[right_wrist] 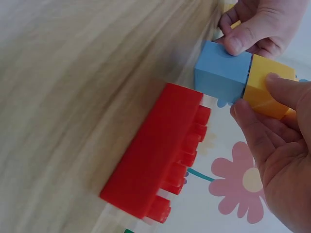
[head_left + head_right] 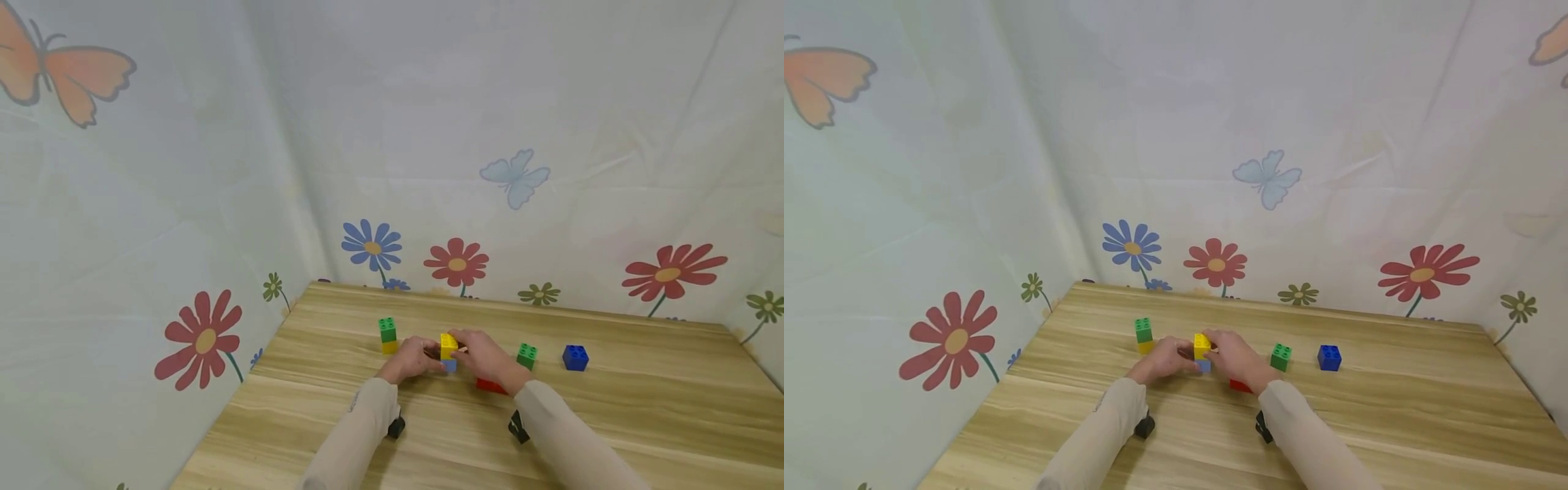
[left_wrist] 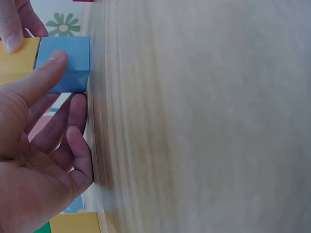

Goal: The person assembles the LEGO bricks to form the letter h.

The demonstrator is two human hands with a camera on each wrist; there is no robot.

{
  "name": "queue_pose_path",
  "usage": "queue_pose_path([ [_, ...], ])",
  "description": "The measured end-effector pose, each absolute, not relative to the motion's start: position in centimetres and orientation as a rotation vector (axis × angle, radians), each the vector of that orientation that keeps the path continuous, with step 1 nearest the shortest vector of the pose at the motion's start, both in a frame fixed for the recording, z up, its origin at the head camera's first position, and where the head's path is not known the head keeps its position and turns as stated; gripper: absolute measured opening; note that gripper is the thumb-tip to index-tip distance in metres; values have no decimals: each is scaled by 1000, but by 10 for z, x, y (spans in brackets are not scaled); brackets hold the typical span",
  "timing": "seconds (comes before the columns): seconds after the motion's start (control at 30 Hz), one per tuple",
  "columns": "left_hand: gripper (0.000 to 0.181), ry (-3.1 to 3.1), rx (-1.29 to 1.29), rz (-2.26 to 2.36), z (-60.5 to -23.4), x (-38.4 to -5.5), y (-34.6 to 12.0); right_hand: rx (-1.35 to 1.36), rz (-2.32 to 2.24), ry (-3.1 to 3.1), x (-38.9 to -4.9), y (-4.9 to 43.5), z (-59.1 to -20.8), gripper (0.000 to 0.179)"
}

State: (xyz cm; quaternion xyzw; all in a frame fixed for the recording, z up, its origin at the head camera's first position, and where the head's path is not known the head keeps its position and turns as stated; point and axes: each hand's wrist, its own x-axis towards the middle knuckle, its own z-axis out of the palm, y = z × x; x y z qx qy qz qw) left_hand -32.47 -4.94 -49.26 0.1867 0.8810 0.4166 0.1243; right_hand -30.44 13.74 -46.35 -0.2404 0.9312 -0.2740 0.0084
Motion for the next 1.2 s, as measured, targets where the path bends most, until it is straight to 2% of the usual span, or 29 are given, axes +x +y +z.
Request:
queue_pose_path([
  [0.37, 29, 2554, 548, 1220, -491, -324, -49, -777, -847, 2900, -304, 138, -464, 37],
  [0.67, 27, 2557, 545, 1219, -492, -326, -49, -737, -779, 2903, -304, 136, -459, 45],
  [1.2, 26, 2581, 507, 1206, -488, -326, -47, -740, -796, 2873, -308, 136, -457, 45],
])
